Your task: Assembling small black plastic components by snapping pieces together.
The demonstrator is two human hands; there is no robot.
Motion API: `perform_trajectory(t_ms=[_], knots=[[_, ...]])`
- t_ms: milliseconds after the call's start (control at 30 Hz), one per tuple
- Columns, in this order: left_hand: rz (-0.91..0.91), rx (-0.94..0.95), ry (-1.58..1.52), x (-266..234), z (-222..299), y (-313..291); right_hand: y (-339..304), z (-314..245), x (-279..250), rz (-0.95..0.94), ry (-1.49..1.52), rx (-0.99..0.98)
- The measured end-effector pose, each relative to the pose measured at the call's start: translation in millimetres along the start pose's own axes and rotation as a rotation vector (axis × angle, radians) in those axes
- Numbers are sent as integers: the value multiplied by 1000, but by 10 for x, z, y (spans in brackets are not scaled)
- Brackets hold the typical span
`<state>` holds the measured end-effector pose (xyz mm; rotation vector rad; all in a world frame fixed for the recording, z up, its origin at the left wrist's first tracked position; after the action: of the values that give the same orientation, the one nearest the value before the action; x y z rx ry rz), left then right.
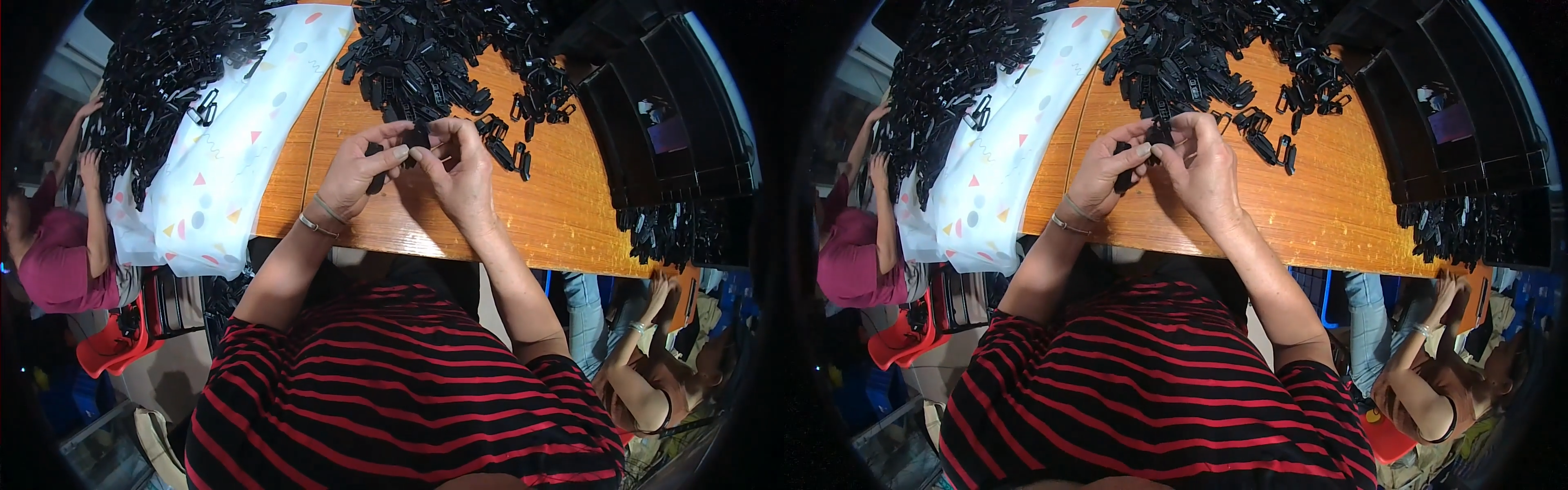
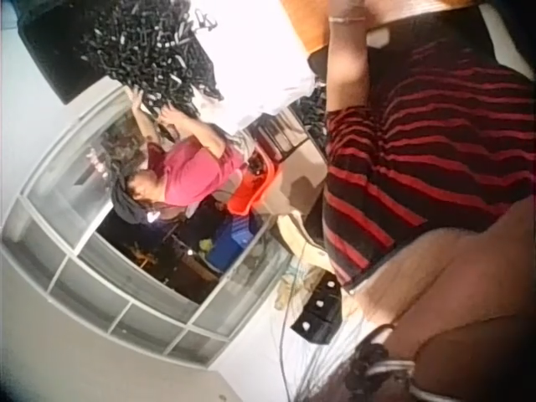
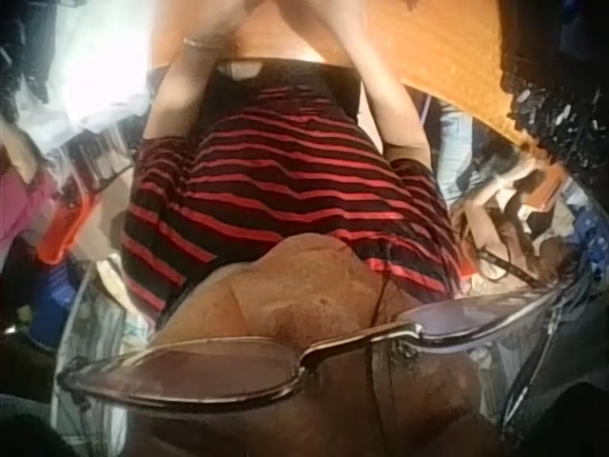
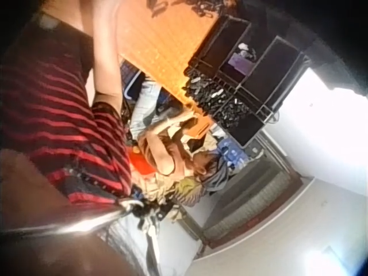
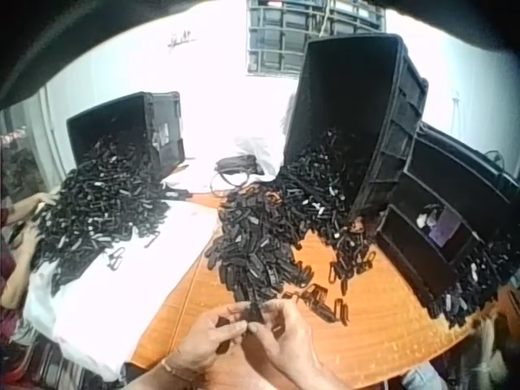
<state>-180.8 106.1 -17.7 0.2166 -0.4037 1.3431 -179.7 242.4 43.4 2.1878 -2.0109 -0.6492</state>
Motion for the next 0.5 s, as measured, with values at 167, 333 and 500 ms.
perform_trajectory(t_ms=[167, 333, 500], knots=[[-42, -50, 50, -34, -92, 0, -20, 67, 6, -77, -5, 34], [29, 0, 82, -95, -35, -7, -43, -25, -52, -34, -65, -41], [47, 51, 140, -56, 74, -48, -58, -71, -11, -42, -52, -44]])
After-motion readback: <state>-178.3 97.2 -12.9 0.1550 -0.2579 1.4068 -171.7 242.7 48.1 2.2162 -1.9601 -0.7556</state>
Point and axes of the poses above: each hand's wrist, its own y-axis towards the middle knuckle, its own x-axis out of the palm, z = x × y, the point moved 8 cm from there along y, towards the middle knuckle, and after that the axes turned 10 degrees about y, right-handed, at the moved point
